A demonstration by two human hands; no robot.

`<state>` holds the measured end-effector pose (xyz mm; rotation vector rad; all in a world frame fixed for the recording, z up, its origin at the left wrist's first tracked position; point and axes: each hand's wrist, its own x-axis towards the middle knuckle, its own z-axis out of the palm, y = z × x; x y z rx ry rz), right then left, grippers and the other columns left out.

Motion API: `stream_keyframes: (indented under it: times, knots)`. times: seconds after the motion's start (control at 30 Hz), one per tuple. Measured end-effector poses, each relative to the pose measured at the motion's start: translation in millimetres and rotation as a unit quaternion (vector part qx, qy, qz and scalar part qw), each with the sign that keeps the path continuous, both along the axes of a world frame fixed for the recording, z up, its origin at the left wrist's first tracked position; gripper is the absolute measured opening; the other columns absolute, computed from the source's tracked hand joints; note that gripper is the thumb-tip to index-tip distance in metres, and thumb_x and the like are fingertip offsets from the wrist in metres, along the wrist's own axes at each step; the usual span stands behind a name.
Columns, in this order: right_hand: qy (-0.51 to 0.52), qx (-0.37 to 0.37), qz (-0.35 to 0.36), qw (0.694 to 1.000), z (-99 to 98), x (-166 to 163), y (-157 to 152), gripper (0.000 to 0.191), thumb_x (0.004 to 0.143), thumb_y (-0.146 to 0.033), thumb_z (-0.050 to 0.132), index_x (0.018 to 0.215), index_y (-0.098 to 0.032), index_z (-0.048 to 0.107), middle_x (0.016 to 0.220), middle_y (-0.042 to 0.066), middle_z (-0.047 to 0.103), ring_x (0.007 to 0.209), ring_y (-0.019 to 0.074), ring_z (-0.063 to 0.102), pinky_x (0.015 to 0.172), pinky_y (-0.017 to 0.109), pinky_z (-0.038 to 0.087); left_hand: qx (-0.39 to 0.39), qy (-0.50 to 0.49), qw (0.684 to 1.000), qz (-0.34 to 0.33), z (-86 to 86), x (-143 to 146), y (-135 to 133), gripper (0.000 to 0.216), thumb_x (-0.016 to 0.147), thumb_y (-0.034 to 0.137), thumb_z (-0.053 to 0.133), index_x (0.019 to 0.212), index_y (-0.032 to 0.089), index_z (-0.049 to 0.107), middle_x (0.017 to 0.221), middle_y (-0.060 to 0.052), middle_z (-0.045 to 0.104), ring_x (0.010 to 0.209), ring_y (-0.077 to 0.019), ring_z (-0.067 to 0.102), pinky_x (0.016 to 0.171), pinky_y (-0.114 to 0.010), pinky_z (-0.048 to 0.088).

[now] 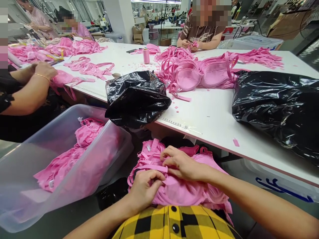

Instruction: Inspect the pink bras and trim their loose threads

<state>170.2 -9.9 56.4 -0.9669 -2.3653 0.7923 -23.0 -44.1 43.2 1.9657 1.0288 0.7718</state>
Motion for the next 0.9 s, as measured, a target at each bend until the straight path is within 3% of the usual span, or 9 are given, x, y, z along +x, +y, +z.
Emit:
stream_keyframes:
  times: [0.17,0.3,0.47,0.6,0.7,0.83,0.9]
  knots:
    - [0.134,0.025,-0.097,0.986,-9.2,-26,0,0.018,0.068,0.000,0.051,0.061,-0.016,0.055,0.080,0.003,0.055,0.071,0.0125,0.051,0.063,0.023,0.043,0.102,0.020,0.994,0.029,13.6,-3,4,0.015,0.075,0.010,0.055,0.075,0.019,0.067,0.068,0.000,0.071,0.058,-0.0120,0.064,0.059,-0.019,0.050]
    - [0.150,-0.018,-0.142,0.978,-19.8,-39,-4,0.020,0.065,0.001,0.048,0.056,-0.017,0.052,0.074,0.001,0.055,0.068,0.0121,0.052,0.061,0.022,0.041,0.016,0.036,0.996,0.079,4.4,-9,5,0.013,0.070,0.009,0.059,0.068,0.018,0.069,0.060,0.001,0.069,0.050,-0.0111,0.061,0.050,-0.018,0.047]
    - [0.137,-0.031,-0.129,0.982,-19.2,-40,-7,0.020,0.063,0.002,0.048,0.056,-0.016,0.054,0.076,0.000,0.058,0.067,0.0118,0.053,0.060,0.022,0.039,-0.087,-0.055,0.983,0.153,-13.8,-5,-3,0.004,0.067,0.014,0.067,0.065,0.016,0.069,0.064,-0.002,0.069,0.060,-0.0144,0.063,0.058,-0.020,0.051]
    - [0.119,-0.032,-0.144,0.982,-15.1,-39,-4,0.020,0.063,0.002,0.050,0.058,-0.016,0.057,0.074,0.000,0.058,0.064,0.0114,0.052,0.059,0.022,0.039,-0.073,-0.102,0.977,0.172,-22.3,0,-6,0.006,0.068,0.016,0.066,0.063,0.016,0.068,0.075,-0.004,0.068,0.071,-0.0159,0.064,0.064,-0.022,0.053]
    - [0.100,-0.031,-0.138,0.985,-8.5,-35,-6,0.020,0.064,0.003,0.050,0.058,-0.016,0.057,0.075,0.001,0.059,0.065,0.0122,0.053,0.059,0.023,0.040,-0.061,-0.084,0.981,0.161,-27.8,2,-6,0.006,0.070,0.014,0.063,0.066,0.016,0.068,0.072,-0.004,0.068,0.067,-0.0152,0.064,0.063,-0.022,0.052]
    - [0.116,0.033,-0.160,0.980,5.3,-22,-33,0.020,0.078,-0.006,0.050,0.087,-0.017,0.063,0.093,0.007,0.060,0.082,0.0167,0.055,0.069,0.027,0.044,-0.088,-0.064,0.981,0.162,-30.8,2,-6,0.009,0.070,0.012,0.060,0.071,0.015,0.068,0.067,-0.003,0.069,0.061,-0.0148,0.063,0.057,-0.022,0.051]
    - [0.076,0.072,-0.168,0.980,7.4,-16,-51,0.017,0.083,-0.010,0.049,0.086,-0.018,0.063,0.081,0.005,0.060,0.072,0.0157,0.055,0.060,0.025,0.041,-0.095,-0.060,0.980,0.167,-29.0,2,-5,0.009,0.069,0.011,0.061,0.071,0.015,0.069,0.068,-0.003,0.070,0.062,-0.0153,0.064,0.059,-0.023,0.051]
